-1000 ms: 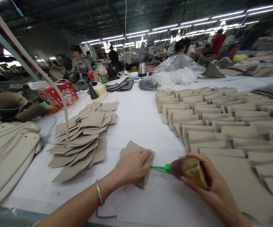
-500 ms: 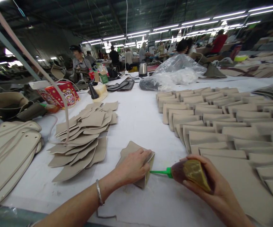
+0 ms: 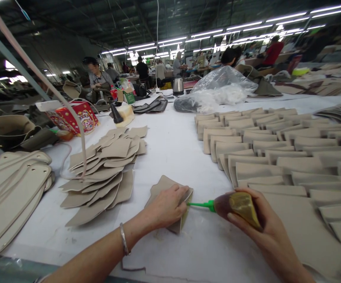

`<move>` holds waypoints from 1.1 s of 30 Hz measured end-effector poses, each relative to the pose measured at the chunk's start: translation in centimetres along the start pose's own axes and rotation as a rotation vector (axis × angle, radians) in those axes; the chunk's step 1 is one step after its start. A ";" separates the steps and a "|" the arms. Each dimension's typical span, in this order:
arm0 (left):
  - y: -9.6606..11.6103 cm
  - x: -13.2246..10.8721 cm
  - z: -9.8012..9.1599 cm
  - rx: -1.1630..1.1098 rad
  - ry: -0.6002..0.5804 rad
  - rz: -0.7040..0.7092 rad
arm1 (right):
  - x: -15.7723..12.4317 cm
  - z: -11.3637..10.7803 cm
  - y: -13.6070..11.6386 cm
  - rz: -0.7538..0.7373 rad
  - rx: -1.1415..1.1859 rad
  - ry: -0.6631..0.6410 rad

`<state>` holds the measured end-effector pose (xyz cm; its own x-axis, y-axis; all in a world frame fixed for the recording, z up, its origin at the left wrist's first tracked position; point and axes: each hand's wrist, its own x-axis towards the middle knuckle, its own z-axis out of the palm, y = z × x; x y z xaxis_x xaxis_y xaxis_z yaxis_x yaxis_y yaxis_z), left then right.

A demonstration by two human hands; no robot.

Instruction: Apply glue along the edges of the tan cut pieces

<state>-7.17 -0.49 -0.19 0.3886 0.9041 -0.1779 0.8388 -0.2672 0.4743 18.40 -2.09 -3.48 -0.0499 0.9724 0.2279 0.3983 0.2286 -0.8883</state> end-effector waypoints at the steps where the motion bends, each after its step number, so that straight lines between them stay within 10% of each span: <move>1: -0.1 0.0 0.1 -0.005 0.001 0.004 | 0.2 0.1 0.0 0.007 0.000 0.020; 14: -0.4 0.2 0.1 -0.013 0.005 0.003 | -2.6 1.3 -2.0 0.276 0.271 -0.061; 33: -0.4 0.2 0.0 -0.044 0.005 0.003 | -2.9 0.9 -1.4 0.245 0.154 0.057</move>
<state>-7.38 -0.22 -0.43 0.3893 0.9049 -0.1722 0.8201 -0.2553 0.5121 17.11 -5.18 -3.23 0.0839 0.9963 0.0170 0.2482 -0.0044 -0.9687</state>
